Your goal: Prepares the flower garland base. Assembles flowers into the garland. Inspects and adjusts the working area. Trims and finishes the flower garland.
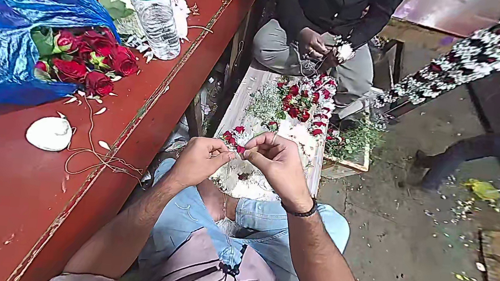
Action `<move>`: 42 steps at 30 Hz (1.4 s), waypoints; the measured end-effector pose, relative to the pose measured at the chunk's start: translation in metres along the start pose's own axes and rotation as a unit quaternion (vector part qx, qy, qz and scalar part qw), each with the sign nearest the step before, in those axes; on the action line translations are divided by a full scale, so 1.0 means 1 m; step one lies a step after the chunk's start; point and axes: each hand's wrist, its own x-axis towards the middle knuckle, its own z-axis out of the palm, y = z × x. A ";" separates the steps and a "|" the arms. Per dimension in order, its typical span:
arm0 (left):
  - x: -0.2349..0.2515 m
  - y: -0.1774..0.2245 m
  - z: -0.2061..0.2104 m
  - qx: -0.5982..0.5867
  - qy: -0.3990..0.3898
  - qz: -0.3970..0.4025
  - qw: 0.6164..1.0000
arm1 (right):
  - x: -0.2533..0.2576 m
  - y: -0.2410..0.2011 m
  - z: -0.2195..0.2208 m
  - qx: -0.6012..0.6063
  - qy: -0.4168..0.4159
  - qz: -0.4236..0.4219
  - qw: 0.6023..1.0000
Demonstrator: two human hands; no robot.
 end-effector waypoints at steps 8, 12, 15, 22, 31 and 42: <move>0.002 0.007 0.001 -0.002 -0.032 0.021 0.999 | 0.011 -0.003 0.015 -0.056 -0.055 0.003 0.997; 0.002 0.008 0.004 -0.008 -0.038 0.023 0.999 | 0.016 -0.003 0.014 -0.074 -0.064 0.000 0.995; 0.002 0.012 0.008 -0.015 -0.034 0.020 0.999 | 0.019 -0.005 0.015 -0.109 -0.082 0.009 0.991; -0.003 0.007 0.012 -0.014 -0.040 0.083 0.996 | 0.005 -0.051 0.008 0.166 -0.282 -0.124 0.937; 0.005 0.015 -0.007 -0.093 -0.062 -0.006 0.994 | 0.012 0.054 0.010 0.080 -0.133 -0.006 0.988; 0.016 0.036 -0.030 0.004 -0.015 0.067 0.998 | 0.022 0.045 0.030 0.051 -0.080 -0.115 0.989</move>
